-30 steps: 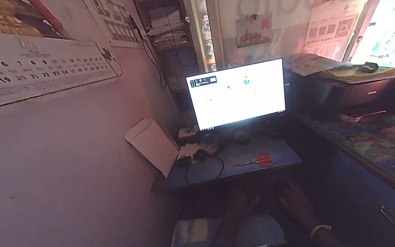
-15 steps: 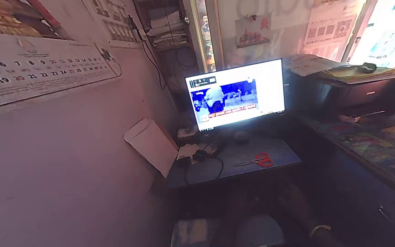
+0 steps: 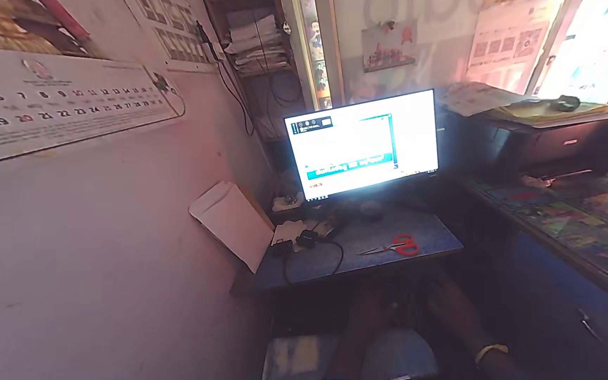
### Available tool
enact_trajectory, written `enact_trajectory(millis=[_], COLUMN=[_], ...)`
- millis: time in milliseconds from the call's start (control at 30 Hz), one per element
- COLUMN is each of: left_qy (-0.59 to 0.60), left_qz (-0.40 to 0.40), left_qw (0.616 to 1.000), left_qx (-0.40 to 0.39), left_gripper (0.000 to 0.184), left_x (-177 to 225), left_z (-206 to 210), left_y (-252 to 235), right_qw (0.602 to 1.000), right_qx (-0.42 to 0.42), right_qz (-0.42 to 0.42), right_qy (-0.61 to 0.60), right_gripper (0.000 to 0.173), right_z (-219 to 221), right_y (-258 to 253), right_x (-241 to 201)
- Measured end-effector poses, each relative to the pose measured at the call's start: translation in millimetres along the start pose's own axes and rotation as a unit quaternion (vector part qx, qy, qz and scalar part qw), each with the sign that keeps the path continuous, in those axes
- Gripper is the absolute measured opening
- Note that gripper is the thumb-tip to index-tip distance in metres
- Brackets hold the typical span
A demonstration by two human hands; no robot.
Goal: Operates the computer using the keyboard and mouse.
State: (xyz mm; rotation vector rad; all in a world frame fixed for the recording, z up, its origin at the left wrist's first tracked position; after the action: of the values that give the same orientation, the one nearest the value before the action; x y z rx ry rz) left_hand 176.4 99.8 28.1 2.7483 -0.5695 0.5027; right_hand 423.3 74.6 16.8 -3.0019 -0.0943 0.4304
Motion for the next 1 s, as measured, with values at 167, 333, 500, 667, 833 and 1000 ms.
enact_trajectory(millis=[167, 333, 500, 667, 833, 1000], left_qy=[0.001, 0.001, 0.004, 0.003, -0.003, -0.004], left_qz=[-0.001, 0.002, -0.002, 0.007, 0.012, 0.012], left_qw=[1.000, 1.000, 1.000, 1.000, 1.000, 1.000], left_qx=[-0.001, 0.004, -0.003, 0.013, 0.018, 0.014], left_gripper=[0.079, 0.079, 0.079, 0.078, 0.077, 0.078], left_x=[-1.5, -2.2, -1.7, -2.3, -1.9, -1.9], left_z=[2.9, 4.7, 4.8, 5.5, 4.6, 4.5], left_y=[-1.4, -0.7, 0.8, 0.9, -0.1, -1.3], right_qw=[1.000, 1.000, 1.000, 0.999, 1.000, 1.000], right_qx=[0.015, 0.007, 0.008, 0.011, 0.009, 0.014], right_qz=[-0.012, -0.014, -0.017, -0.025, -0.019, -0.022], right_qy=[-0.009, -0.010, -0.016, -0.017, -0.018, -0.014], right_gripper=[0.048, 0.047, 0.047, 0.047, 0.050, 0.050], right_z=[3.1, 3.1, 5.1, 2.9, 3.2, 3.8], right_y=[-0.1, 0.4, 0.3, 1.5, 1.8, 1.4], right_x=[3.0, 2.4, 3.1, 1.1, 1.1, 1.8])
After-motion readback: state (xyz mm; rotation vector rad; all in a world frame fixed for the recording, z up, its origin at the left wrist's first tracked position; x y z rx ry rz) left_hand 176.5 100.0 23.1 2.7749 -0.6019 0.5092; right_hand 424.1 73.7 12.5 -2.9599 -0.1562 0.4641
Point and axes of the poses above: each hand's wrist, its own y-axis away from the middle knuckle, its own z-axis out of the palm, x = y × z, the point moved 5 cm from there along -y, towards the middle knuckle, and after that the axes turned 8 degrees about -x, right-handed, at the moved point
